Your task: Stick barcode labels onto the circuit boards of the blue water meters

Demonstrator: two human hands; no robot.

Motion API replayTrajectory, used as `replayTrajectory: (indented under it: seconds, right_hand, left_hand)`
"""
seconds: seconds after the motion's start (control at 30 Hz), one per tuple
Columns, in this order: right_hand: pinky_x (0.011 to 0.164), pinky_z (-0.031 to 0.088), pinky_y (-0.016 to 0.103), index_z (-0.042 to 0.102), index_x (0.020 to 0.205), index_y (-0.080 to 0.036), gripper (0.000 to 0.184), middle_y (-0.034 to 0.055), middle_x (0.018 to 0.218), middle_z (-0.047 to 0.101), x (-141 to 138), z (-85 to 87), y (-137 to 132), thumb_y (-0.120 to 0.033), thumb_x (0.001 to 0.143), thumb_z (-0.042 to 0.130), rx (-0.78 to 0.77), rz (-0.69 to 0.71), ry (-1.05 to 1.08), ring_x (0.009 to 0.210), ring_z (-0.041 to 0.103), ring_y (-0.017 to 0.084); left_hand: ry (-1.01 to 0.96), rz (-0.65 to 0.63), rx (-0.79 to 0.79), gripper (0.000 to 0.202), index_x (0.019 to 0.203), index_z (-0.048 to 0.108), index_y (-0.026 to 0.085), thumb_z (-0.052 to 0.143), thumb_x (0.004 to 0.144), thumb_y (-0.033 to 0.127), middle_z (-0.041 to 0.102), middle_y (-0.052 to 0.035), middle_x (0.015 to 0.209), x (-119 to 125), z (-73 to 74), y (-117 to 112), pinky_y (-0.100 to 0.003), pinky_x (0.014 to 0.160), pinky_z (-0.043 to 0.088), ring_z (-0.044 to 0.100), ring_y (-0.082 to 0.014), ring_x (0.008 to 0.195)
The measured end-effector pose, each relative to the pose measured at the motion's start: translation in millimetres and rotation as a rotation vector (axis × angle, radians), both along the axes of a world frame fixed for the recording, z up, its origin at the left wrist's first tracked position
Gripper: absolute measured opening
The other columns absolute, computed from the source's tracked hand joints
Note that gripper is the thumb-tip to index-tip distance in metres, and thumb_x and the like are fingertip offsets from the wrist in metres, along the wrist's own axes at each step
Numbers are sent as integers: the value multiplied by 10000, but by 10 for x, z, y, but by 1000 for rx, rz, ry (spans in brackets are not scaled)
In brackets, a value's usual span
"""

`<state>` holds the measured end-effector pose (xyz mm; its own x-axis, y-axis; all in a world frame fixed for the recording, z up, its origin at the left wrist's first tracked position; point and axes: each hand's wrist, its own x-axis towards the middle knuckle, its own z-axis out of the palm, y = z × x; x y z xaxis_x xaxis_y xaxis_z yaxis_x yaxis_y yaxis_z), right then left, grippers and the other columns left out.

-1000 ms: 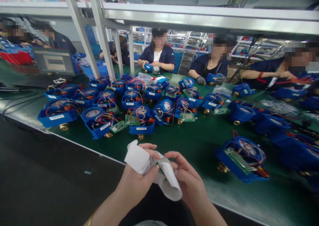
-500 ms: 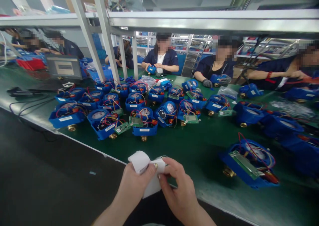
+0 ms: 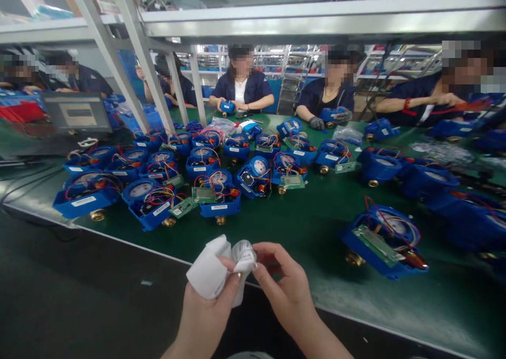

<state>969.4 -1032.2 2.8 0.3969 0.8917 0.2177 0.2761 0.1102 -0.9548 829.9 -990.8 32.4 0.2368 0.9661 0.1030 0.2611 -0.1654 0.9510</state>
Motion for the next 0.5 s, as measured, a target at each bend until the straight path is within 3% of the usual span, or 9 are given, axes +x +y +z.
replayTrajectory:
  seconds: [0.13, 0.27, 0.4, 0.5]
  right_hand:
    - [613, 476, 254, 627, 942, -210, 163, 0, 735, 615, -30, -13, -6, -209, 779, 627, -18, -23, 152, 678, 584, 149]
    - [605, 464, 252, 602, 923, -199, 155, -2, 736, 598, -40, -12, -11, -192, 770, 620, 1, 8, 221, 671, 568, 144]
    - [634, 455, 255, 571, 995, -208, 227, -7, 749, 594, -17, -48, -28, -147, 776, 581, -20, 110, 159, 696, 561, 147]
    - [666, 446, 260, 557, 1033, -223, 289, -16, 756, 591, 28, -64, -55, -103, 770, 559, -65, 159, 84, 712, 562, 148]
  left_hand:
    - [49, -17, -67, 80, 747, 629, 220, 643, 755, 297, 591, 20, 678, -12, 0, -2, -288, 638, 435, 556, -177, 630]
    - [68, -155, -226, 198, 850, 607, 206, 647, 748, 371, 627, -2, 743, -61, -51, 60, -299, 663, 446, 589, -198, 693]
    - [-176, -125, -608, 381, 992, 565, 193, 641, 733, 461, 664, -26, 805, -49, -151, 111, -283, 640, 448, 594, -183, 693]
    - [-358, -77, -887, 544, 1058, 548, 170, 712, 622, 451, 684, -43, 788, -3, -193, 124, -262, 600, 436, 591, -171, 644]
